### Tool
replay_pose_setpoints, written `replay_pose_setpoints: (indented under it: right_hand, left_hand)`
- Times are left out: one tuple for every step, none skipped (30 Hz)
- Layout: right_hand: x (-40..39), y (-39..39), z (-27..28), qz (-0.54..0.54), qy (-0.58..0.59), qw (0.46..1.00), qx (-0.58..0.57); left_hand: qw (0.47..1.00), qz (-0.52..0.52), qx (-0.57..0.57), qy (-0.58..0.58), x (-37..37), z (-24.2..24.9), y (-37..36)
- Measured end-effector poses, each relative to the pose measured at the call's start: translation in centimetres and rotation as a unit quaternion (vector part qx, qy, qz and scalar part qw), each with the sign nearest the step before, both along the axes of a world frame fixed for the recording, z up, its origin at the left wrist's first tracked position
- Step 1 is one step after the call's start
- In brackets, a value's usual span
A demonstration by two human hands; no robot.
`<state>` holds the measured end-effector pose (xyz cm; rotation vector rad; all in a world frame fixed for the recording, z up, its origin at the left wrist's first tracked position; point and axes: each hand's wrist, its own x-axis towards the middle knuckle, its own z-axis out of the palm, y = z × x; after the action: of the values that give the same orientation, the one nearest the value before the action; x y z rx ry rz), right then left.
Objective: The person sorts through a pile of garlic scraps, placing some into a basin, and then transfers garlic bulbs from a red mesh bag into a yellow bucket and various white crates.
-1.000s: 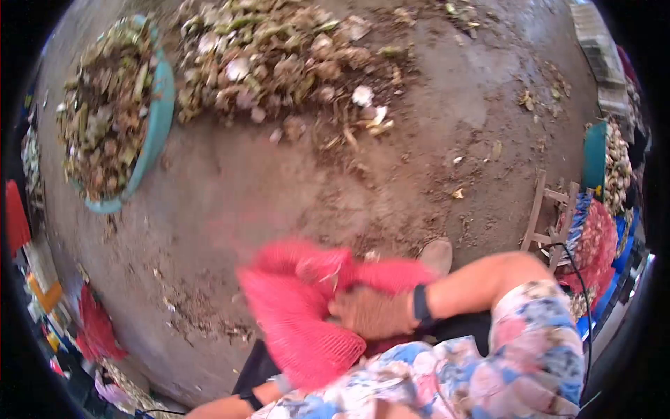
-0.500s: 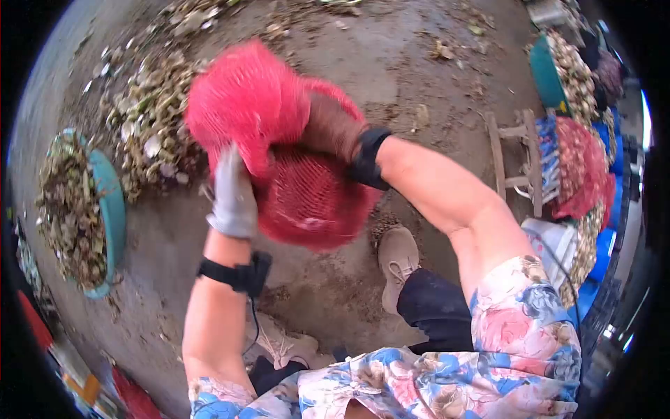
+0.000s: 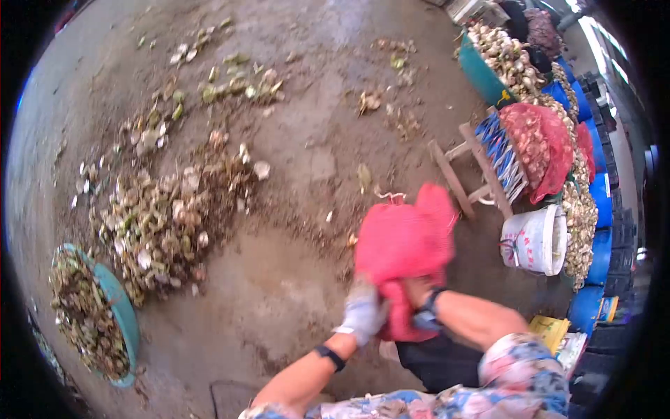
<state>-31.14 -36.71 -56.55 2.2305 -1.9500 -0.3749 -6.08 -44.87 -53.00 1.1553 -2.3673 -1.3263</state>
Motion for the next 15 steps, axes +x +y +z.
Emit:
replay_pose_setpoints:
  right_hand:
    - [8.7, -6.7, -1.6, -0.101, -0.162, 0.982, -0.002]
    - [15.3, -12.9, -1.7, -0.199, -0.324, 0.925, -0.006]
    - [15.2, -13.5, -0.1, -0.289, -0.476, 0.831, -0.005]
    - [17.2, -16.5, 2.5, -0.311, -0.665, 0.678, -0.034]
    - [19.1, -20.0, 3.9, -0.173, -0.661, 0.726, -0.086]
    - [21.2, -23.1, 2.6, -0.182, -0.700, 0.686, -0.083]
    - [23.1, -26.6, 3.9, -0.226, -0.793, 0.566, -0.009]
    - [25.6, -31.5, 0.5, -0.138, -0.718, 0.682, -0.002]
    - [27.5, -33.3, 2.9, -0.153, -0.824, 0.544, 0.021]
    - [28.1, -34.4, 5.2, -0.147, -0.832, 0.535, 0.013]
    - [28.0, -35.2, 7.3, -0.102, -0.870, 0.481, 0.041]
    - [27.8, -35.5, 9.0, -0.061, -0.900, 0.424, 0.074]
    - [28.5, -35.3, 9.0, -0.064, -0.903, 0.418, 0.081]
    - [24.3, -34.3, 9.5, -0.097, -0.862, 0.495, 0.059]
    - [19.2, -33.3, 10.8, -0.119, -0.815, 0.566, 0.041]
  left_hand:
    - [0.996, 0.064, 0.041, 0.042, 2.3, -0.9, -0.8]
    - [0.986, 0.118, 0.087, 0.081, 5.2, -1.4, -2.6]
    - [0.990, 0.111, 0.087, 0.022, 7.3, 0.0, -5.4]
    - [0.991, 0.129, 0.028, 0.032, 9.2, -1.5, -7.4]
    - [0.988, 0.143, 0.034, -0.049, 10.3, -0.2, -10.2]
    - [0.977, 0.163, 0.036, -0.131, 11.3, 1.3, -13.0]
    - [0.957, 0.228, -0.099, -0.147, 13.0, 0.9, -15.3]
    - [0.916, 0.286, -0.233, -0.157, 14.6, 0.6, -17.1]
    - [0.906, 0.327, -0.223, -0.149, 16.5, 1.3, -18.8]
    - [0.896, 0.365, -0.208, -0.141, 17.9, 2.6, -19.9]
    - [0.888, 0.373, -0.233, -0.135, 18.0, 4.6, -20.3]
    - [0.881, 0.381, -0.250, -0.130, 17.6, 6.4, -20.3]
    - [0.895, 0.399, -0.196, -0.041, 15.4, 8.2, -20.3]
    - [0.928, 0.359, -0.093, -0.034, 12.2, 11.8, -20.4]
    - [0.932, 0.335, 0.019, 0.141, 11.1, 9.2, -21.3]
